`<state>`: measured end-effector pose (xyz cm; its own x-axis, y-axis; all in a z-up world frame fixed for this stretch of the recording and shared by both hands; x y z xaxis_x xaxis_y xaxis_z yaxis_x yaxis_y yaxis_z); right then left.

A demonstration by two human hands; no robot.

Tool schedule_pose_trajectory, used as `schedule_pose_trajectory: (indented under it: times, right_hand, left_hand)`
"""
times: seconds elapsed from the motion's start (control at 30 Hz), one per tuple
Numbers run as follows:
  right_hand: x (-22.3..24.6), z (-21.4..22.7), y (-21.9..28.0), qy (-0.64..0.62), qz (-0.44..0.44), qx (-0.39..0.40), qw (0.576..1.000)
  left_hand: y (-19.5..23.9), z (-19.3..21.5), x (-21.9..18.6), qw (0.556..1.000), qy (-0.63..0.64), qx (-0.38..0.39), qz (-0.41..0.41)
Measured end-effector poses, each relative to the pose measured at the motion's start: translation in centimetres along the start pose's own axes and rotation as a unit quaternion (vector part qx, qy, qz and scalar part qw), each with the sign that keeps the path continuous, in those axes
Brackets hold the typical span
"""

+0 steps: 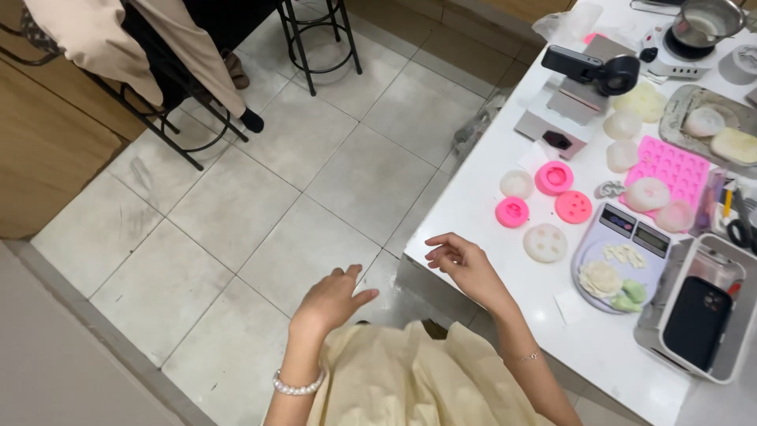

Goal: Picking up green packaged candle boxes from a workbench and arranging them neatly on a glass display shelf.

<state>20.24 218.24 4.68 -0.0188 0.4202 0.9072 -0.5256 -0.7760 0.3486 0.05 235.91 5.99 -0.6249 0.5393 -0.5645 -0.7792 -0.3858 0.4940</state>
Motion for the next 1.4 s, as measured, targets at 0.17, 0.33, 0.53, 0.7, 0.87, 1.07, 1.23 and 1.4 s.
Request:
schedule_pose_trajectory:
  times: [0.17,0.33,0.53,0.7,0.87,1.07,1.23,1.4]
  right_hand:
    - [1.8,-2.1,-8.9,-0.008,0.024,-0.042,0.999]
    - [2.6,-3.7,-17.4,-0.023,-0.014,-0.071,0.997]
    - [4.1,-1.9,-31.0,-0.043,0.019,-0.071,0.996]
    - [12.5,2.4,-37.7,-0.032,0.049,-0.102,0.993]
    - [12.6,6.3,-43.4,-0.033,0.010,-0.198,0.980]
    - [11.7,8.4,-52.6,-0.039,-0.060,-0.231,0.970]
    - [15.2,12.6,-61.8,-0.053,-0.053,-0.288,0.955]
    - [17.7,17.6,-68.4,-0.078,-0.069,-0.328,0.939]
  left_hand:
    - [-6.0,8.2,3.0,0.997,-0.032,0.033,0.067]
    - [-13.7,12.3,6.0,0.994,-0.034,0.101,0.012]
    - [-24.6,20.6,6.1,0.989,-0.109,0.091,0.039]
    - [-32.6,27.0,4.6,0.990,-0.110,0.087,0.011]
    - [-43.0,28.7,5.2,0.985,-0.097,0.125,-0.069]
    - [-55.9,34.1,3.1,0.970,-0.105,0.172,-0.137]
    - [-65.3,43.3,-2.1,0.962,-0.152,0.174,-0.146]
    - [-76.7,47.4,-4.1,0.939,-0.224,0.161,-0.206]
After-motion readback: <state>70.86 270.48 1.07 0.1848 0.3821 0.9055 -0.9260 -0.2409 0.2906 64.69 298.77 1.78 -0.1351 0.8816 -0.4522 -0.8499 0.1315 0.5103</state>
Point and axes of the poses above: each hand's wrist, its own y-axis away from the middle knuckle, its own z-axis out of the back of the hand, x = y × z, the point moved 1 cm from there along -y, towards the middle knuckle, and after that the axes turned 5 degrees about y, right-handed, at the moved point
